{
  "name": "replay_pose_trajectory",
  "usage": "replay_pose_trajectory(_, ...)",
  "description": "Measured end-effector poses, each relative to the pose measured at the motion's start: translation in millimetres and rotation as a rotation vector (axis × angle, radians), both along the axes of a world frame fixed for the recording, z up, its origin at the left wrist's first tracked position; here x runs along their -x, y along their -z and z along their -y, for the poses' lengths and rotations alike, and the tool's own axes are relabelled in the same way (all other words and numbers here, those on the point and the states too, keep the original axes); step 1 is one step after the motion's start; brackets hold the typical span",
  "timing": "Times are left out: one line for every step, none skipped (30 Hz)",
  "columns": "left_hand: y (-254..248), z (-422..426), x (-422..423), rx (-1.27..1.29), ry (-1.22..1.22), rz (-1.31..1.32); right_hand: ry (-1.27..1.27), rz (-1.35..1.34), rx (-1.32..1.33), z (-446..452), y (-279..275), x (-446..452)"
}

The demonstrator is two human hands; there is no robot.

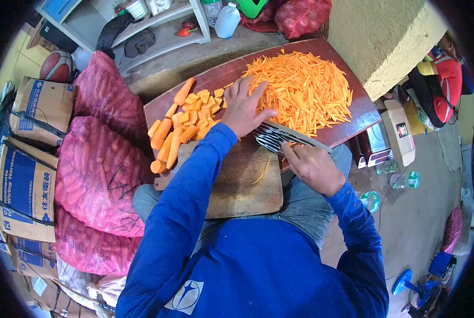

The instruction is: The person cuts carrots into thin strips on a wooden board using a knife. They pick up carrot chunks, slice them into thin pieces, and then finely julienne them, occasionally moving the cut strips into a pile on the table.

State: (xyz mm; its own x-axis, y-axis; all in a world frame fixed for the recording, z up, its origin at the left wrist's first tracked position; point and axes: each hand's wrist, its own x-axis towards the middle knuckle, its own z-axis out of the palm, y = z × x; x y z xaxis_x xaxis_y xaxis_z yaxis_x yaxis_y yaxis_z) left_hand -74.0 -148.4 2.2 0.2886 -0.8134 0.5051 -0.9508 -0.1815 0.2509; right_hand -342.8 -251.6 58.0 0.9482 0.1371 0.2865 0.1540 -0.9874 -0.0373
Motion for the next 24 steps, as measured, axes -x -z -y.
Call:
replay_pose_trajectory(-4,-8,2,0.023,0.015,-0.089,0.008,-0.015,-0.015,1,2,1)
replay_pose_trajectory(-6,-15,4,0.007,0.052,-0.057,0.014,-0.030,-0.028,2,3,2)
replay_pose_trajectory(-5,-17,2,0.008,0.046,-0.056,0.008,-0.029,-0.027,3,3,2)
replay_pose_trajectory(-3,-21,2,-0.081,-0.006,0.025,0.022,-0.020,-0.024,3,3,3)
replay_pose_trajectory(-1,-25,1,-0.173,-0.058,0.105,0.036,-0.012,-0.022,2,3,4)
replay_pose_trajectory(0,-23,-1,-0.175,-0.135,0.096,0.031,-0.013,-0.022,-1,3,5)
replay_pose_trajectory(2,-22,-5,-0.173,-0.137,0.095,0.025,0.015,-0.053,-2,3,6)
replay_pose_trajectory(3,-21,-9,-0.151,-0.175,0.122,0.022,0.042,-0.082,-4,2,8)
replay_pose_trajectory(2,-21,-10,-0.131,-0.211,0.148,0.023,0.039,-0.080,-5,-1,12)
replay_pose_trajectory(3,-23,-10,-0.072,-0.193,0.140,0.036,0.008,-0.156,-9,-6,17)
replay_pose_trajectory(4,-26,-10,-0.073,-0.192,0.137,0.048,-0.020,-0.232,-13,-11,22)
replay_pose_trajectory(5,-31,-10,-0.049,-0.180,0.115,0.046,-0.023,-0.233,-17,-15,27)
replay_pose_trajectory(5,-38,-10,-0.026,-0.170,0.092,0.085,-0.053,-0.433,-23,-18,33)
replay_pose_trajectory(5,-46,-9,-0.028,-0.175,0.089,0.125,-0.084,-0.633,-28,-20,39)
replay_pose_trajectory(4,-58,-8,-0.024,-0.180,0.032,0.123,-0.089,-0.635,-32,-19,46)
replay_pose_trajectory(4,-69,-6,-0.019,-0.184,-0.025,0.091,-0.181,-0.791,-35,-18,53)
replay_pose_trajectory(5,-81,-4,-0.019,-0.186,-0.027,0.058,-0.273,-0.945,-37,-18,56)
replay_pose_trajectory(6,-93,-2,-0.008,-0.202,-0.075,0.057,-0.275,-0.944,-37,-17,57)
replay_pose_trajectory(7,-105,0,0.004,-0.217,-0.122,0.007,-0.340,-1.009,-37,-16,57)
replay_pose_trajectory(10,-116,3,0.050,-0.227,-0.105,-0.044,-0.406,-1.074,-38,-14,56)
replay_pose_trajectory(9,-126,7,0.051,-0.228,-0.105,-0.096,-0.473,-1.137,-38,-12,56)
replay_pose_trajectory(7,-138,14,0.067,-0.246,-0.115,-0.097,-0.475,-1.136,-36,-10,52)
replay_pose_trajectory(5,-147,21,0.085,-0.267,-0.125,0.016,-0.528,-1.251,-29,-8,43)
replay_pose_trajectory(5,-156,29,0.085,-0.301,-0.133,0.129,-0.582,-1.360,-22,-6,34)
